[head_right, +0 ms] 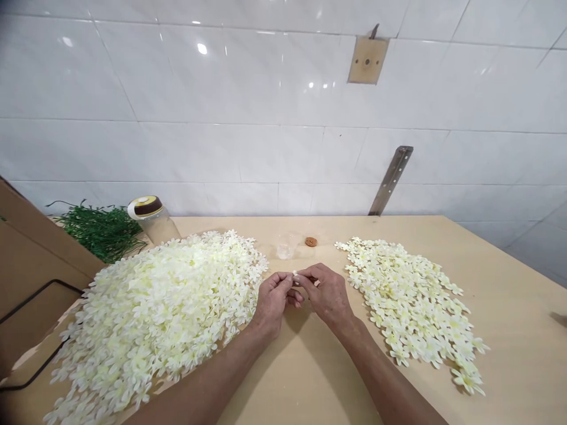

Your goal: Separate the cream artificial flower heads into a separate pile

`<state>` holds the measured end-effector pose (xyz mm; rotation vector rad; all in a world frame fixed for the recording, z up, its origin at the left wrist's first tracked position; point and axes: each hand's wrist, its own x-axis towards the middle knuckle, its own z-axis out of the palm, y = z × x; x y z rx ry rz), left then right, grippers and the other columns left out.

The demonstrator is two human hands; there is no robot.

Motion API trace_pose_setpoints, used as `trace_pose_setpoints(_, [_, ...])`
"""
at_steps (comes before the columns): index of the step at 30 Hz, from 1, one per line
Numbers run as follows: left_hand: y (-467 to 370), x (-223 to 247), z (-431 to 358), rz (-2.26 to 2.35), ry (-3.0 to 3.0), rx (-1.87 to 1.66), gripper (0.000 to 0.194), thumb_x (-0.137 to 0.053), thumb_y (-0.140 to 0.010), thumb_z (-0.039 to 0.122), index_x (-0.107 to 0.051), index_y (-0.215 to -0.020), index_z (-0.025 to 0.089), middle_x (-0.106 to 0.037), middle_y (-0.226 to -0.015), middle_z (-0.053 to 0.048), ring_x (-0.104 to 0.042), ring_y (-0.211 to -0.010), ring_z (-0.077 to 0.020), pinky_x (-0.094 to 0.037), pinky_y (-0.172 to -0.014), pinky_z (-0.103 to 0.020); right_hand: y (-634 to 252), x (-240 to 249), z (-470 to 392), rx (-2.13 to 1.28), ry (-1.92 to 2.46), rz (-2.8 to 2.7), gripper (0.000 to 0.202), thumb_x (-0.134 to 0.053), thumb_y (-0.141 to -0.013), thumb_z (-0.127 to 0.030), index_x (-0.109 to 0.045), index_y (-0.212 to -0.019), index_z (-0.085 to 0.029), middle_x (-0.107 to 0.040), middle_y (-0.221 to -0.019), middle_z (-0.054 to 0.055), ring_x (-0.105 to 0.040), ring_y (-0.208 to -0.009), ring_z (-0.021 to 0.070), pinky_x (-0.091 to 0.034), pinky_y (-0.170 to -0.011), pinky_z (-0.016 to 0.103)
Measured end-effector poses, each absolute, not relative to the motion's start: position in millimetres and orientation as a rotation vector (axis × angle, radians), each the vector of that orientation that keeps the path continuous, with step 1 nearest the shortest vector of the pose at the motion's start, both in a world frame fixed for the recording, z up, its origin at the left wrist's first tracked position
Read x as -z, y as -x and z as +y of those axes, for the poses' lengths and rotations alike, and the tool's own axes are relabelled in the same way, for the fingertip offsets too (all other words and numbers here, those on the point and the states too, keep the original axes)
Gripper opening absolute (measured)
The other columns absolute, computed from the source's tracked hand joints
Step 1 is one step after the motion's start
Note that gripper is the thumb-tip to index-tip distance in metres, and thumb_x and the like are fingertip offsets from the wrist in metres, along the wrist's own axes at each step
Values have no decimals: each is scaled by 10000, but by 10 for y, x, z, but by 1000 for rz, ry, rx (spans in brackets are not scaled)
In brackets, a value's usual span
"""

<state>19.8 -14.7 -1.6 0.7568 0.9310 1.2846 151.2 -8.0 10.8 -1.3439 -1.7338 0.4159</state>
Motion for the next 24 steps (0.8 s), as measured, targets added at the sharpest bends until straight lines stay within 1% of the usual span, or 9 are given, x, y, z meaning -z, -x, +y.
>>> trace_pose_setpoints(4, [-233, 33, -165, 946, -775, -1292, 301, -697, -759, 406, -617, -838, 127, -668, -641, -45, -589, -451, -118, -461, -431, -221, -1522, -92, -113, -416, 1407, -1679, 275, -594, -869, -456, -760, -806, -246, -731, -826, 50, -663, -730, 199, -530, -666, 309])
trace_pose_setpoints(6, [-246, 54, -165, 956, -783, -1299, 316, -702, -754, 423, -614, -832, 130, -695, -717, -63, -596, -454, -116, -467, -429, -227, -1508, -102, -124, -404, 1424, -1672, 289, -580, -874, -454, -750, -785, -238, -729, -808, 50, -660, -707, 198, -527, -671, 310])
trace_pose_setpoints(8, [-253, 66, -165, 958, -789, -1303, 330, -702, -753, 440, -611, -823, 131, -702, -750, -71, -602, -460, -118, -468, -426, -230, -1487, -122, -135, -374, 1433, -1671, 295, -568, -880, -439, -736, -760, -228, -727, -790, 48, -659, -691, 192, -519, -672, 303])
trace_pose_setpoints(13, [-253, 58, -179, 938, -788, -1304, 339, -698, -760, 449, -603, -813, 128, -702, -737, -70, -591, -456, -111, -472, -434, -230, -1441, -160, -157, -349, 1484, -1651, 310, -539, -887, -431, -718, -769, -207, -728, -775, 55, -659, -666, 192, -499, -661, 296])
trace_pose_setpoints(18, [-259, 61, -188, 948, -804, -1307, 363, -734, -732, 453, -615, -823, 123, -672, -634, -46, -592, -464, -119, -481, -453, -232, -1428, -155, -146, -419, 1589, -1555, 314, -582, -846, -460, -719, -702, -217, -730, -715, 40, -663, -645, 200, -485, -626, 290])
trace_pose_setpoints(20, [-261, 62, -187, 951, -799, -1320, 367, -750, -715, 448, -622, -821, 121, -671, -634, -45, -588, -466, -117, -478, -452, -232, -1427, -153, -144, -434, 1608, -1541, 327, -590, -836, -483, -722, -692, -221, -726, -686, 33, -660, -628, 200, -482, -623, 290])
trace_pose_setpoints(24, [-255, 65, -180, 936, -791, -1335, 346, -760, -705, 420, -624, -820, 124, -654, -601, -27, -574, -469, -111, -468, -450, -223, -1414, -158, -165, -409, 1583, -1592, 398, -520, -882, -508, -707, -682, -219, -712, -653, 35, -644, -603, 198, -470, -616, 291])
